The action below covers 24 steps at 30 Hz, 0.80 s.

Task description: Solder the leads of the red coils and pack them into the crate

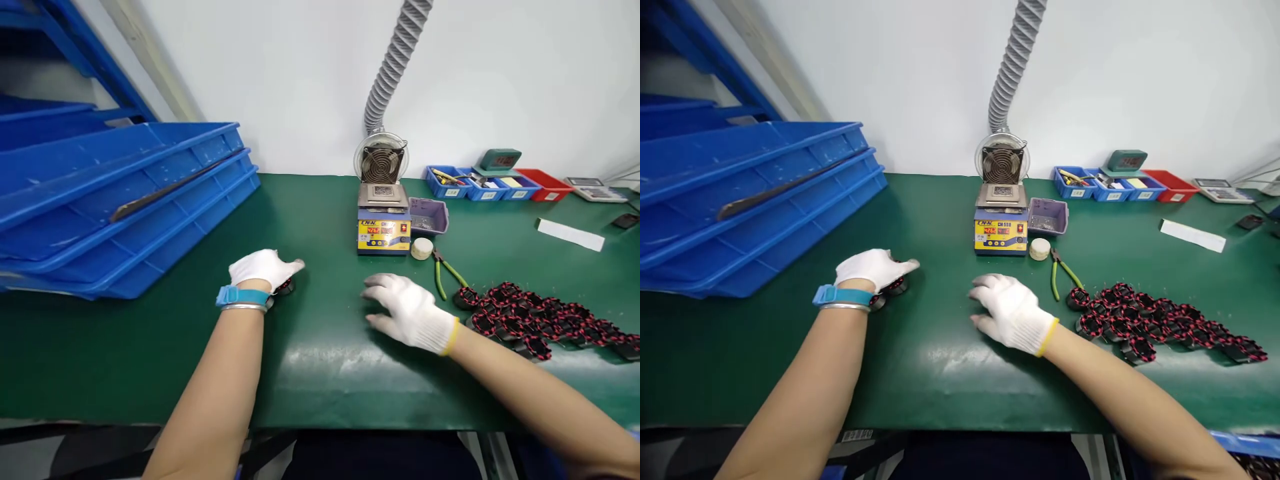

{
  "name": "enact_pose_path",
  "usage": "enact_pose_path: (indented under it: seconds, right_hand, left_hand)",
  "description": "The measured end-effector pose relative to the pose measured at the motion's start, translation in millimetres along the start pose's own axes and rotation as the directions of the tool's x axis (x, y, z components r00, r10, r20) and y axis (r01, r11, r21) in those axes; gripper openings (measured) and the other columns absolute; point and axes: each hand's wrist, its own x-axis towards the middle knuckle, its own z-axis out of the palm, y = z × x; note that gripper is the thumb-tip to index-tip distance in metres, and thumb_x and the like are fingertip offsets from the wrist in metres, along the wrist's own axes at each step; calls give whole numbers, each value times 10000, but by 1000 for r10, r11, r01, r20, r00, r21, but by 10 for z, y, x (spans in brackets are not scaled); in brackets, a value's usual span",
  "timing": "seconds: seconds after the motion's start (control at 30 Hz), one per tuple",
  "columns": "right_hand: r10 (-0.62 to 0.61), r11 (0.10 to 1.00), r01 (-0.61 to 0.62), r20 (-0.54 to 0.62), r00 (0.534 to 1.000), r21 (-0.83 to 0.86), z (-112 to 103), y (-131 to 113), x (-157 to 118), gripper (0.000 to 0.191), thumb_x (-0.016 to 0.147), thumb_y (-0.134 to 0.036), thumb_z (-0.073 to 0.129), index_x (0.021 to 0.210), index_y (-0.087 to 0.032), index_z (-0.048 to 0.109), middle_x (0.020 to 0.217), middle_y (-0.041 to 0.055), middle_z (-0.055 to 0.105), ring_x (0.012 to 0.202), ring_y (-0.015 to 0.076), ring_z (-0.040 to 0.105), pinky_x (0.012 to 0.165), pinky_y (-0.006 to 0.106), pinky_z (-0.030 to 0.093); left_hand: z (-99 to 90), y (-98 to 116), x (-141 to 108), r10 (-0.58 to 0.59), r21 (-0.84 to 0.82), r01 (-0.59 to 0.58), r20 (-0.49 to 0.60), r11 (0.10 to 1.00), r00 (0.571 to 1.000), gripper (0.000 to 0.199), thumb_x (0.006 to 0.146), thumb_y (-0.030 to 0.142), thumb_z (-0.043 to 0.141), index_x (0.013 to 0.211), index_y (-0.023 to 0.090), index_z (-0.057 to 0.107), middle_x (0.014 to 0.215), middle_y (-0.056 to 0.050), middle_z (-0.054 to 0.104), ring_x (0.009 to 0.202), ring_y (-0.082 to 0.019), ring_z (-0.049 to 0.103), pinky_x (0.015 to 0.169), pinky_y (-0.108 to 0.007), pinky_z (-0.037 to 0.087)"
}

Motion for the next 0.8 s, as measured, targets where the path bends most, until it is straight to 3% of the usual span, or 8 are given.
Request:
enact_pose_path:
  seconds: [0.07, 0.17, 0.27, 0.4, 0.5, 0.63, 0.73, 0.8]
  right_hand:
    - [65, 995, -62, -34, 997, 78, 335, 38, 236, 401, 832, -396, 606, 1177, -194, 599, 1288, 81, 559, 1154, 246, 525, 954, 374, 449]
    - [109, 987, -100, -65, 992, 123, 617, 131, 415, 471, 823, -426, 616, 1219, -173, 580, 1277, 93, 563, 1167, 257, 504, 995, 394, 414]
    - [193, 973, -183, -67, 979, 141, 628, 200, 428, 506, 816, -424, 620, 1245, -163, 562, 1277, 94, 562, 1171, 264, 497, 1002, 400, 408]
    - [333, 938, -322, -79, 940, 126, 548, 289, 398, 495, 806, -406, 620, 1241, -174, 569, 1268, 85, 574, 1159, 281, 508, 974, 406, 430]
    - [386, 917, -370, -92, 918, 148, 552, 348, 404, 473, 838, -418, 585, 1254, -196, 562, 1240, 79, 595, 1150, 268, 521, 977, 394, 432]
    - [443, 870, -398, -110, 890, 290, 557, 370, 422, 426, 880, -439, 531, 1247, -226, 573, 1226, 62, 612, 1144, 246, 548, 980, 379, 446]
    - [520, 756, -418, -74, 851, 503, 534, 366, 441, 491, 875, -453, 542, 1314, -233, 522, 1256, 60, 606, 1135, 229, 576, 981, 370, 465]
    - [507, 656, -367, -24, 862, 660, 527, 367, 461, 486, 877, -419, 544, 1317, -215, 522, 1244, 61, 620, 1131, 217, 589, 997, 368, 464]
  left_hand:
    - [14, -50, 48, -11, 18, 9, 126, 1000, 992, 683, 683, 794, 409, 824, 185, 682, 715, -129, 683, 634, -295, 633, 612, -378, 460]
    - [166, 68, 7, 153, 119, -161, 69, 980, 986, 665, 737, 771, 338, 831, 218, 696, 777, -118, 691, 706, -292, 638, 640, -363, 453]
    - [377, 288, -115, 411, 217, -398, -21, 892, 911, 587, 744, 720, 408, 940, 251, 702, 969, -133, 666, 877, -335, 623, 700, -379, 453]
    - [644, 523, -259, 601, 293, -563, -52, 773, 798, 448, 803, 558, 469, 1009, 225, 685, 911, -130, 625, 880, -325, 608, 715, -377, 452]
    - [813, 609, -276, 637, 270, -593, -115, 758, 762, 375, 835, 486, 479, 995, 210, 677, 1023, -125, 615, 920, -306, 601, 719, -366, 462]
    - [943, 654, -251, 657, 117, -648, -195, 753, 728, 251, 837, 354, 502, 956, 203, 664, 1204, -77, 593, 981, -281, 604, 772, -361, 478]
    - [947, 695, -306, 674, 14, -694, -256, 720, 693, 205, 819, 316, 521, 932, 196, 642, 1138, -68, 629, 999, -273, 610, 822, -353, 479]
    - [928, 729, -373, 636, -80, -690, -323, 720, 701, 249, 790, 313, 556, 1000, 192, 615, 1098, -72, 645, 999, -264, 620, 856, -345, 481]
